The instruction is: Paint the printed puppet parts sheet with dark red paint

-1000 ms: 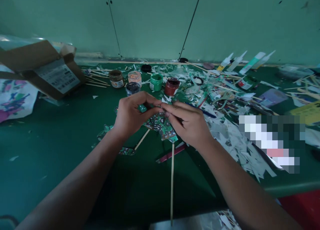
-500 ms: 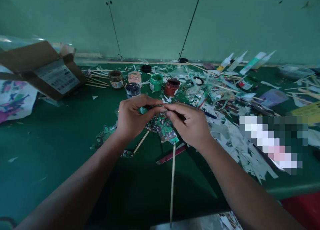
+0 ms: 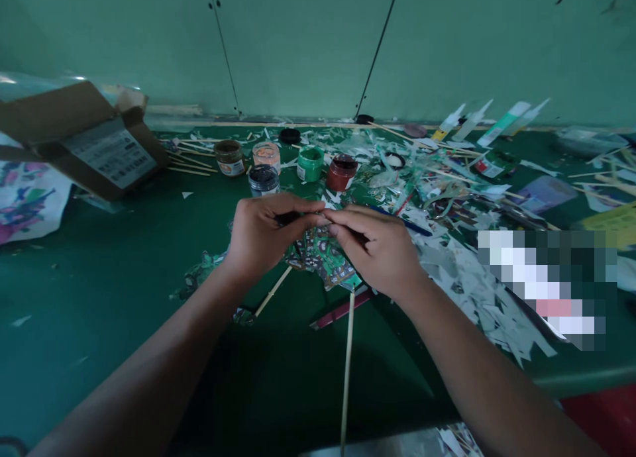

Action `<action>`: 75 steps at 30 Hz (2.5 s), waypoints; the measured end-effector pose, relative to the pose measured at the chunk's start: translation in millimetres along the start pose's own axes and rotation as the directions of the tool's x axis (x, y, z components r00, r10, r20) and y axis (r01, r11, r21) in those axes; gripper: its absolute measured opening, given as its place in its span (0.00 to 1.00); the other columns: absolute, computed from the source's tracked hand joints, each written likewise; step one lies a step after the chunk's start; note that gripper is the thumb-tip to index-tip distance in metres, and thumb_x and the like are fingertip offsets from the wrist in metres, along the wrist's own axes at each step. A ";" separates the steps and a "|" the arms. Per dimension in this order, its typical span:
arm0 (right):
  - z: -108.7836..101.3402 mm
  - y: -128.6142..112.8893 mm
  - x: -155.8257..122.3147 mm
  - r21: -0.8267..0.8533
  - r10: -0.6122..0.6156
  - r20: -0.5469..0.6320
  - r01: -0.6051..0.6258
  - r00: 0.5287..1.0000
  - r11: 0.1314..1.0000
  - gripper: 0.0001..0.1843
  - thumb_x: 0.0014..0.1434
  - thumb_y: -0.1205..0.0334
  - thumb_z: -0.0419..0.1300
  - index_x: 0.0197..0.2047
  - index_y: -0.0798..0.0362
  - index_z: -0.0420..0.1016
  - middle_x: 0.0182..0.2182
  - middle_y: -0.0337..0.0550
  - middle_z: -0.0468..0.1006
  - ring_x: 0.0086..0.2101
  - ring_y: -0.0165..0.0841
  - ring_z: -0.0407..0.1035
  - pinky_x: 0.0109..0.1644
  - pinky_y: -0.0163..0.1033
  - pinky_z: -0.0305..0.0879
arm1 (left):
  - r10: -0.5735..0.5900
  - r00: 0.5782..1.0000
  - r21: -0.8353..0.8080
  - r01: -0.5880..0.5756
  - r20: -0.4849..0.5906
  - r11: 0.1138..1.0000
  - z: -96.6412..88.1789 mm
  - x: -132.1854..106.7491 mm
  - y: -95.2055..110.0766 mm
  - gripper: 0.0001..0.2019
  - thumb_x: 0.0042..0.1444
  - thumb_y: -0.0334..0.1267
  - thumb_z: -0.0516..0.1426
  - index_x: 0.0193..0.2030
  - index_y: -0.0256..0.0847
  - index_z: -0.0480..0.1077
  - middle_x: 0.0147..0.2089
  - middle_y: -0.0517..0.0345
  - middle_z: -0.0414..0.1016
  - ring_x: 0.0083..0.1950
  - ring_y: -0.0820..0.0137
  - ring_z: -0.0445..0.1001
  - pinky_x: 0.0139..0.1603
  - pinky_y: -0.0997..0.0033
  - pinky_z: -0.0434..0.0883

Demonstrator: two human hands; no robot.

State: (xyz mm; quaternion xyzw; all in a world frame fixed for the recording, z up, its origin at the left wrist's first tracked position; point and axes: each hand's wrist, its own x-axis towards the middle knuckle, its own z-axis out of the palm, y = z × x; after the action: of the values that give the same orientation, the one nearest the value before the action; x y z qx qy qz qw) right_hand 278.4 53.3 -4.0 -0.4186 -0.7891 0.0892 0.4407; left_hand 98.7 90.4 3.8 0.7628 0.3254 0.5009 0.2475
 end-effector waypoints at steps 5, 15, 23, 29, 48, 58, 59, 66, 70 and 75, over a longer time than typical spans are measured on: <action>-1.0 0.2 -0.2 -0.008 -0.007 0.035 0.007 0.999 1.000 0.15 0.64 0.67 0.53 0.45 0.49 0.80 0.31 0.42 0.79 0.30 0.30 0.72 0.32 0.38 0.67 | 0.008 1.000 0.053 -0.008 0.000 0.999 -1.1 0.2 -1.8 0.08 0.50 0.39 0.67 0.37 0.41 0.81 0.35 0.55 0.83 0.35 0.68 0.80 0.35 0.74 0.77; 0.2 -0.9 -0.4 0.043 -0.019 0.024 0.018 1.000 0.999 0.14 0.63 0.68 0.55 0.44 0.50 0.81 0.31 0.42 0.81 0.30 0.31 0.74 0.32 0.37 0.69 | 0.173 0.983 0.173 -0.180 0.052 0.968 -6.6 0.3 -4.8 0.07 0.52 0.37 0.65 0.38 0.41 0.80 0.34 0.54 0.82 0.32 0.70 0.80 0.32 0.77 0.75; -2.2 -5.8 0.0 0.035 0.043 0.004 -0.043 0.999 0.998 0.12 0.61 0.67 0.57 0.41 0.49 0.82 0.30 0.42 0.82 0.32 0.34 0.76 0.33 0.40 0.73 | 0.249 0.964 0.156 -0.261 0.094 0.953 -7.3 -1.9 -4.7 0.06 0.56 0.34 0.62 0.39 0.40 0.79 0.36 0.54 0.82 0.34 0.71 0.80 0.34 0.77 0.74; -1.2 -6.7 1.0 0.151 0.111 -0.029 -0.105 0.993 0.983 0.11 0.60 0.67 0.58 0.42 0.49 0.82 0.31 0.41 0.83 0.31 0.32 0.76 0.31 0.37 0.72 | 0.229 0.972 0.146 -0.234 0.047 0.961 -3.8 -0.9 -2.9 0.06 0.56 0.36 0.62 0.40 0.39 0.79 0.34 0.54 0.81 0.32 0.72 0.78 0.32 0.78 0.73; -5.0 -8.1 1.8 0.216 0.211 0.027 -0.212 0.977 0.953 0.08 0.62 0.63 0.56 0.45 0.53 0.72 0.26 0.36 0.74 0.22 0.25 0.64 0.25 0.32 0.60 | -0.060 0.998 -0.106 0.061 0.006 0.993 5.8 0.1 3.7 0.12 0.51 0.40 0.66 0.40 0.37 0.79 0.38 0.53 0.82 0.37 0.69 0.80 0.36 0.76 0.76; -4.2 -5.5 0.2 0.136 0.195 0.053 -0.200 0.979 0.970 0.14 0.63 0.60 0.55 0.51 0.52 0.70 0.27 0.37 0.75 0.22 0.27 0.67 0.24 0.34 0.60 | -0.125 0.991 -0.147 0.117 -0.050 0.982 9.1 0.0 2.5 0.11 0.49 0.38 0.67 0.39 0.36 0.78 0.37 0.54 0.82 0.36 0.71 0.79 0.35 0.77 0.75; -4.2 -5.4 0.2 0.126 0.188 0.049 -0.193 0.981 0.973 0.16 0.63 0.61 0.55 0.53 0.53 0.70 0.27 0.38 0.76 0.23 0.28 0.69 0.25 0.34 0.61 | -0.131 0.990 -0.145 0.123 -0.045 0.982 9.3 -0.2 1.7 0.11 0.49 0.38 0.67 0.39 0.36 0.79 0.36 0.54 0.82 0.36 0.71 0.79 0.34 0.78 0.75; -2.1 -4.4 -0.9 0.091 0.192 0.017 -0.193 0.981 0.977 0.14 0.62 0.59 0.57 0.49 0.53 0.75 0.28 0.41 0.79 0.25 0.29 0.72 0.27 0.35 0.65 | -0.117 0.993 -0.165 0.111 -0.028 0.980 8.5 0.0 3.5 0.09 0.50 0.35 0.67 0.38 0.37 0.79 0.38 0.54 0.82 0.39 0.70 0.80 0.38 0.78 0.76; -1.7 -3.6 -0.4 0.092 0.176 -0.028 -0.173 0.984 0.981 0.13 0.62 0.61 0.57 0.49 0.51 0.76 0.27 0.40 0.78 0.25 0.29 0.71 0.27 0.35 0.65 | -0.165 0.986 -0.284 0.169 0.038 0.944 6.4 2.0 5.4 0.07 0.52 0.37 0.66 0.37 0.38 0.80 0.38 0.54 0.82 0.40 0.69 0.80 0.39 0.76 0.76; -3.8 -5.2 1.3 0.048 0.148 -0.021 -0.147 0.989 0.988 0.11 0.61 0.63 0.58 0.46 0.50 0.78 0.28 0.39 0.79 0.24 0.28 0.71 0.27 0.34 0.64 | -0.250 0.960 -0.404 0.280 0.127 0.871 4.8 4.8 0.6 0.08 0.49 0.40 0.67 0.34 0.39 0.80 0.35 0.55 0.82 0.38 0.69 0.80 0.38 0.74 0.77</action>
State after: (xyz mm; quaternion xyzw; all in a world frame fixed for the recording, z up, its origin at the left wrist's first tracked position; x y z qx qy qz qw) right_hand 278.0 50.1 1.7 -0.4666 -0.7483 0.1347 0.4520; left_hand 104.7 93.3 5.3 0.6574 0.3031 0.4927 0.4829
